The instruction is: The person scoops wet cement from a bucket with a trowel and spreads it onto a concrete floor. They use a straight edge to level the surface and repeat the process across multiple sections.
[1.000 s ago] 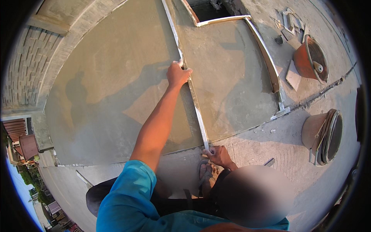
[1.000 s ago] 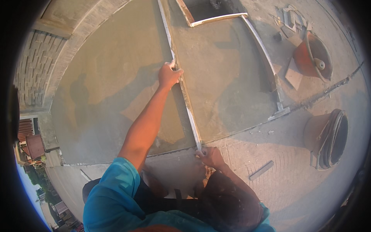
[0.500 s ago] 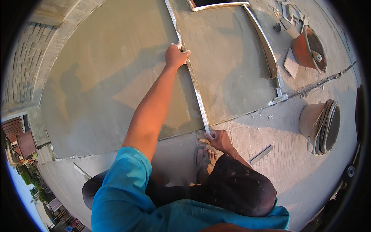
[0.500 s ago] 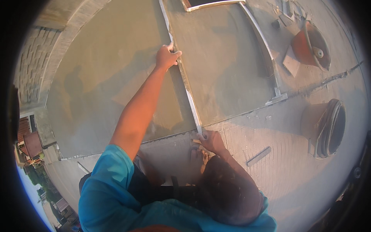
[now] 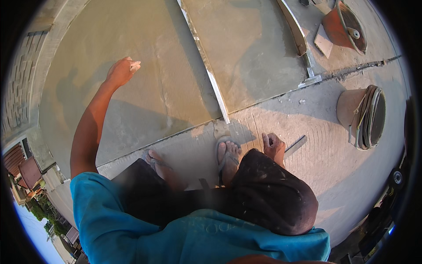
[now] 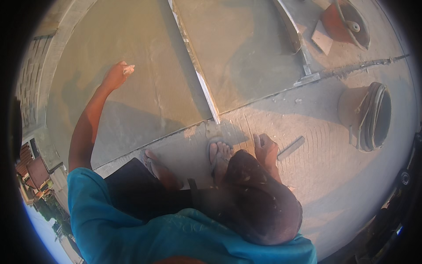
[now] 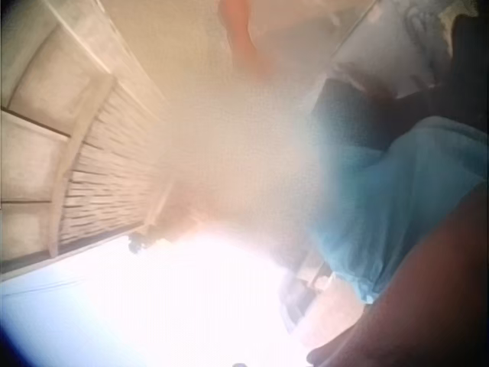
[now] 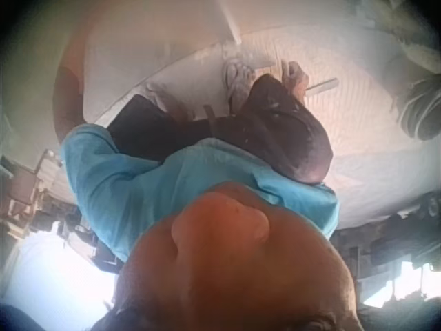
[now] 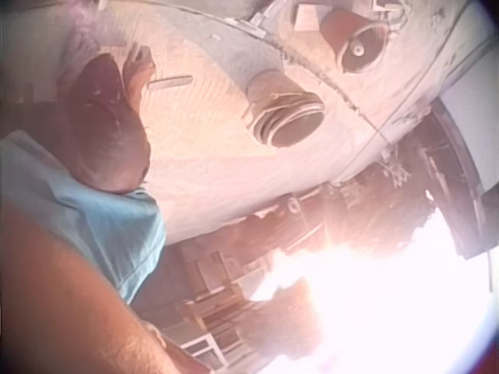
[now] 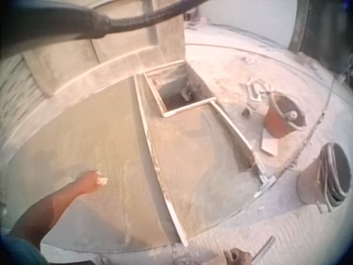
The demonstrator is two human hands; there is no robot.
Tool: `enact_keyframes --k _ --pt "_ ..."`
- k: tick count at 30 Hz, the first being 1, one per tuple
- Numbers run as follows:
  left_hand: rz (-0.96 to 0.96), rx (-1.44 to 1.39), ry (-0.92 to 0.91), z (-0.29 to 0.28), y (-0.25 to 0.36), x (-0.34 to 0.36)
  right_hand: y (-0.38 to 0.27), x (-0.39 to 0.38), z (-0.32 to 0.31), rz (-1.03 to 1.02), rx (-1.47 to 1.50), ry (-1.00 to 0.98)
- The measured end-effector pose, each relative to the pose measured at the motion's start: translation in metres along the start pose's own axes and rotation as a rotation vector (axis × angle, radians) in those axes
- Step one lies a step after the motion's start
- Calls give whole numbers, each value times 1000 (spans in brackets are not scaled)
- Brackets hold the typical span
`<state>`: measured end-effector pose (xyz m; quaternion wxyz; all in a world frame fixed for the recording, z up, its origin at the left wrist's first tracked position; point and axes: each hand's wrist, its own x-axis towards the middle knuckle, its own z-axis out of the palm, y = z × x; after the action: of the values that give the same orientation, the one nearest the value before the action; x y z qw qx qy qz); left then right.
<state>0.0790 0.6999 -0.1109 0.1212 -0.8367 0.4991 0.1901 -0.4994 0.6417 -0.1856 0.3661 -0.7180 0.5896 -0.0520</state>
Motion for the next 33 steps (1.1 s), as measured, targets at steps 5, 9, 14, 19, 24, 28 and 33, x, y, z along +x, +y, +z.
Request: enact_keyframes --k 5,9,14,19,24,28,33 --pt "22 34 -127 3 -48 -96 70 -9 -37 150 -93 506" --pt "-107 31 -351 34 -95 -165 115 -38 -50 418 -132 633" --pt "-301 -190 -473 55 -117 -209 137 -55 -28 521 -122 516" --pt "-344 -348 -438 60 -136 -224 109 -45 -15 568 -98 468" --pt "-378 -409 -426 72 -152 -246 110 -38 -10 600 -78 508" --pt "-425 -463 -426 73 -138 -256 114 -37 -24 741 102 409" --pt "-437 -462 -300 77 -139 -275 123 13 -55 504 51 710"
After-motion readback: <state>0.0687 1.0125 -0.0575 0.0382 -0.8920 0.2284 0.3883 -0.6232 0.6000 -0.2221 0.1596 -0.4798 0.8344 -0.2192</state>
